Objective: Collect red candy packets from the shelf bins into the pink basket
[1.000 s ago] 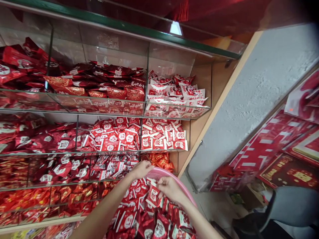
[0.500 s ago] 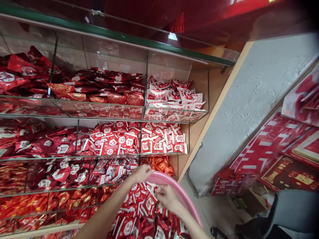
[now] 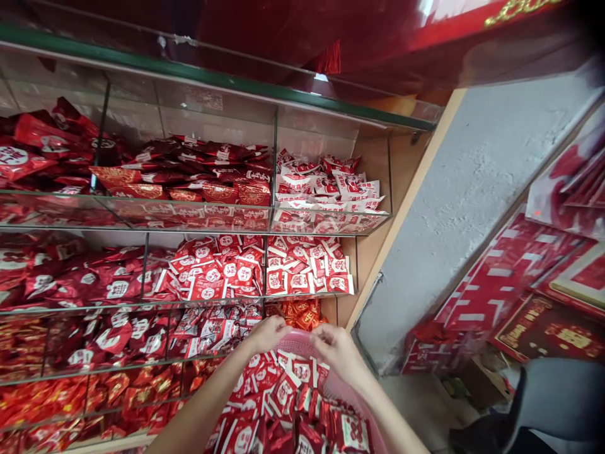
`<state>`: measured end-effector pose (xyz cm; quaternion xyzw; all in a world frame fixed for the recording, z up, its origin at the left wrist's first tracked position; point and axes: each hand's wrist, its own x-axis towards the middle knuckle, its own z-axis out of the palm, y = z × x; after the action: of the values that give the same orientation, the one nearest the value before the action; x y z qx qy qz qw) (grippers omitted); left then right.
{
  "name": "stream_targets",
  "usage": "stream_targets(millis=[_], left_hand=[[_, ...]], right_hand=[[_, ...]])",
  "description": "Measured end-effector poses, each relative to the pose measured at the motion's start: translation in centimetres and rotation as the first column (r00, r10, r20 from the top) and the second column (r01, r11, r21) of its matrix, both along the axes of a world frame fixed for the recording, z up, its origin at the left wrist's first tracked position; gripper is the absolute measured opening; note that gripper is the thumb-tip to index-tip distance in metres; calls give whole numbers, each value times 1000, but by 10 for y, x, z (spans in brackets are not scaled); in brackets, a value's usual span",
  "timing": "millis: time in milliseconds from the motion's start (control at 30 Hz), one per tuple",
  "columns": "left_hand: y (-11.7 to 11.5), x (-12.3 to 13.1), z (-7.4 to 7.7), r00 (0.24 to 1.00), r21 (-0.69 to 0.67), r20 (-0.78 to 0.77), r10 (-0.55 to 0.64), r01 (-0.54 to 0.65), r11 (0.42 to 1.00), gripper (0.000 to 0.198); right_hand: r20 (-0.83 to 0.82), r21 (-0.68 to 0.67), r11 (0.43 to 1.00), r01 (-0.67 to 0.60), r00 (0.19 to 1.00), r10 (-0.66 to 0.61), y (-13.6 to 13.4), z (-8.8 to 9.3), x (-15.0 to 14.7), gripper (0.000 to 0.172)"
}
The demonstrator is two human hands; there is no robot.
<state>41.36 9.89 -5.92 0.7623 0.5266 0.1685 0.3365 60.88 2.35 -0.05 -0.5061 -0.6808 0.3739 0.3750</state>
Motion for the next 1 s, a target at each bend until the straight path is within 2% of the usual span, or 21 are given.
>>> stream_targets(millis=[167, 233, 333, 400, 500, 733, 900, 1000], left_hand=[[1, 0, 1, 1000, 3, -20, 13, -13, 1000, 45], [1, 0, 1, 1000, 13, -15, 7, -7, 1000, 46], [1, -1, 0, 1000, 10, -8, 12, -12, 1000, 47], [1, -1, -1, 1000, 1, -16, 27, -27, 1000, 47], [1, -1, -1, 999, -10, -27, 38, -39, 999, 47], [-2, 0, 5, 1000, -33, -12, 27, -27, 999, 49], [-4, 0, 8, 1000, -12, -15, 26, -27, 1000, 50], [-3, 0, 7, 999, -4, -20, 26, -26, 1000, 50]], right_hand=[[6, 251, 968, -25, 1000, 25, 14, 77, -9, 23], [64, 373, 928, 1, 998, -27, 29, 98, -19, 21], [203, 506, 862, 29, 967, -152, 57, 116, -35, 18], [288, 512, 858, 29, 936, -203, 75, 120, -43, 16], [371, 455, 890, 14, 906, -204, 91, 120, -53, 20], [446, 401, 915, 53, 860, -246, 95, 116, -68, 23], [263, 366, 929, 54, 952, -158, 99, 111, -71, 16], [191, 361, 932, 35, 975, -111, 102, 108, -70, 16]])
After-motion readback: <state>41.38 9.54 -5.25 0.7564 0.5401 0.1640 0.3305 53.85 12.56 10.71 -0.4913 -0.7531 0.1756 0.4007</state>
